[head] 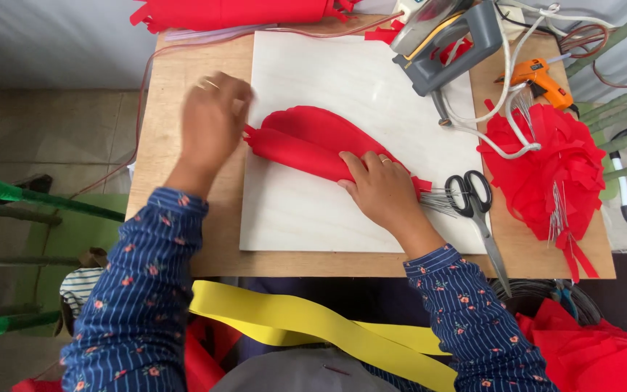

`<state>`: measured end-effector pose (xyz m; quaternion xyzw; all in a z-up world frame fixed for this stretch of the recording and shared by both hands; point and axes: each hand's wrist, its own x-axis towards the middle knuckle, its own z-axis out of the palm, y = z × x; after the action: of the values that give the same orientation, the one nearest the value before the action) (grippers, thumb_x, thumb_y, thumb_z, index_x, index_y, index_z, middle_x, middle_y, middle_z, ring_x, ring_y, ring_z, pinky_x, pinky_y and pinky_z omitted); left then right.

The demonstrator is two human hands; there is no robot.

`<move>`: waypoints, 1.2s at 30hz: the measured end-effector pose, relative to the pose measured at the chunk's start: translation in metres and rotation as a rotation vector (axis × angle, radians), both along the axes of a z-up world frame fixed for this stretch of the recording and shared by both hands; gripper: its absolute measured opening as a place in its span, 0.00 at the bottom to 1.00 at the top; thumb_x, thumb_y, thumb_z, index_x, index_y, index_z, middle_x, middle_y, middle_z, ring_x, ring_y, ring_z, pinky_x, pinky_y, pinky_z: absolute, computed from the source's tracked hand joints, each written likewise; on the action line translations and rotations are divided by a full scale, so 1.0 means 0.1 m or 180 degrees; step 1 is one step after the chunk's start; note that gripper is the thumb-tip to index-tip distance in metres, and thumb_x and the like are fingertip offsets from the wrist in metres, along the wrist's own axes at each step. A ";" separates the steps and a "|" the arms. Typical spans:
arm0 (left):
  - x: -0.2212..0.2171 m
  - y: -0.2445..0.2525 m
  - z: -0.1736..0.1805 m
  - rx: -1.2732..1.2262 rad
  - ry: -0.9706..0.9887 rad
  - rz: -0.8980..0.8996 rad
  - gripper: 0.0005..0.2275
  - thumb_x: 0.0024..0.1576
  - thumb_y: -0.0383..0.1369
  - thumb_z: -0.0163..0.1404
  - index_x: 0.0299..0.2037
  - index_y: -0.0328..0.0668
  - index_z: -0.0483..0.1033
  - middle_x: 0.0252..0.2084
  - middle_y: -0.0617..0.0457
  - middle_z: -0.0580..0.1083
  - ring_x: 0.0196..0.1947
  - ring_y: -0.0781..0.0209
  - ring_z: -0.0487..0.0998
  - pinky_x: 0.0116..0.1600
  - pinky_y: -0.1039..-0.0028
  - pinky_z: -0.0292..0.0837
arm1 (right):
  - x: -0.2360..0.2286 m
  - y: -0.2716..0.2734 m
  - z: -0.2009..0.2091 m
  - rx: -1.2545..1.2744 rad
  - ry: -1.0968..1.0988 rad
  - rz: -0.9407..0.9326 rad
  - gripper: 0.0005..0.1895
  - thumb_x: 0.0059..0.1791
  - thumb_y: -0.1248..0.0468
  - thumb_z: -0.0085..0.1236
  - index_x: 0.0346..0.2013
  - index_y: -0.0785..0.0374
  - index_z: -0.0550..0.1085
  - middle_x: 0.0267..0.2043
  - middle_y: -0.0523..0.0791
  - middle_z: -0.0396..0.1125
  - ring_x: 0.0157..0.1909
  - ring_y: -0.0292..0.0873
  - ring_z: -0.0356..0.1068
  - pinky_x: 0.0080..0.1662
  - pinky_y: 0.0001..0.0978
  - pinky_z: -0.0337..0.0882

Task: Rolling red fabric and using scissors to cut a fine fringe into a yellow strip of material

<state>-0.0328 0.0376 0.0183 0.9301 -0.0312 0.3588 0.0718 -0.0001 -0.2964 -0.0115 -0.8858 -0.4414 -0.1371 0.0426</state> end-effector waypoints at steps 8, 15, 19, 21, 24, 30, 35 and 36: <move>-0.17 -0.56 -0.25 0.0386 0.1298 -0.1441 0.19 0.63 0.49 0.47 0.59 0.50 0.70 0.55 0.52 0.73 0.61 0.53 0.73 0.67 0.60 0.62 | -0.05 -0.01 0.12 0.0086 0.0345 -0.0002 0.25 0.57 0.48 0.44 0.65 0.54 0.68 0.45 0.48 0.65 0.41 0.51 0.74 0.43 0.44 0.75; -0.25 -0.61 -0.19 0.0516 0.1368 -0.1401 0.21 0.64 0.55 0.39 0.58 0.54 0.70 0.53 0.53 0.75 0.57 0.53 0.76 0.61 0.61 0.67 | -0.08 0.00 -0.09 0.0319 -0.0080 -0.0067 0.24 0.56 0.46 0.46 0.58 0.55 0.73 0.48 0.46 0.64 0.53 0.51 0.68 0.53 0.46 0.66; -0.47 -0.68 -0.07 0.0619 0.1627 -0.1458 0.20 0.65 0.53 0.39 0.58 0.52 0.70 0.49 0.50 0.76 0.53 0.50 0.78 0.59 0.60 0.70 | -0.19 -0.06 0.00 0.0181 -0.0080 0.0157 0.28 0.55 0.44 0.43 0.65 0.55 0.68 0.46 0.46 0.66 0.50 0.51 0.69 0.53 0.47 0.66; -0.48 -0.68 -0.06 0.0617 0.1697 -0.1423 0.21 0.65 0.54 0.38 0.57 0.54 0.70 0.49 0.52 0.76 0.53 0.52 0.78 0.58 0.61 0.70 | -0.24 -0.05 0.06 0.0119 -0.0045 0.0190 0.30 0.55 0.44 0.42 0.67 0.55 0.66 0.44 0.46 0.66 0.48 0.51 0.70 0.52 0.47 0.67; -0.38 -0.65 -0.04 0.0327 0.1933 -0.1575 0.20 0.64 0.53 0.41 0.56 0.53 0.72 0.46 0.50 0.78 0.50 0.48 0.80 0.59 0.58 0.70 | -0.23 0.00 0.13 0.0061 0.0089 0.0123 0.31 0.55 0.41 0.43 0.64 0.58 0.67 0.42 0.49 0.68 0.47 0.53 0.71 0.51 0.48 0.68; -0.16 -0.61 0.03 0.0004 0.2513 -0.1278 0.15 0.64 0.53 0.44 0.55 0.63 0.70 0.41 0.52 0.80 0.51 0.50 0.81 0.66 0.54 0.59 | -0.14 0.08 0.23 0.0017 0.0590 -0.0039 0.23 0.54 0.45 0.50 0.50 0.60 0.75 0.43 0.47 0.66 0.48 0.50 0.70 0.50 0.46 0.69; 0.01 -0.57 0.01 -0.0129 0.2760 -0.1222 0.14 0.62 0.53 0.47 0.51 0.66 0.77 0.51 0.59 0.76 0.57 0.52 0.74 0.65 0.54 0.59 | -0.04 0.02 0.03 0.0217 -0.0181 0.0441 0.25 0.58 0.45 0.41 0.62 0.56 0.67 0.38 0.44 0.64 0.41 0.48 0.72 0.46 0.43 0.72; 0.04 -0.58 0.01 -0.0130 0.2765 -0.1220 0.14 0.62 0.53 0.47 0.51 0.66 0.77 0.51 0.59 0.76 0.57 0.52 0.74 0.65 0.54 0.59 | -0.05 0.03 -0.01 0.0218 -0.0177 0.0442 0.25 0.58 0.45 0.41 0.62 0.56 0.67 0.38 0.44 0.64 0.41 0.48 0.72 0.46 0.43 0.72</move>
<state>-0.0291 -0.0201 0.0193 0.9700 -0.1623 -0.0825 0.1613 -0.0049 -0.2931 -0.0126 -0.8469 -0.4979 -0.1734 0.0700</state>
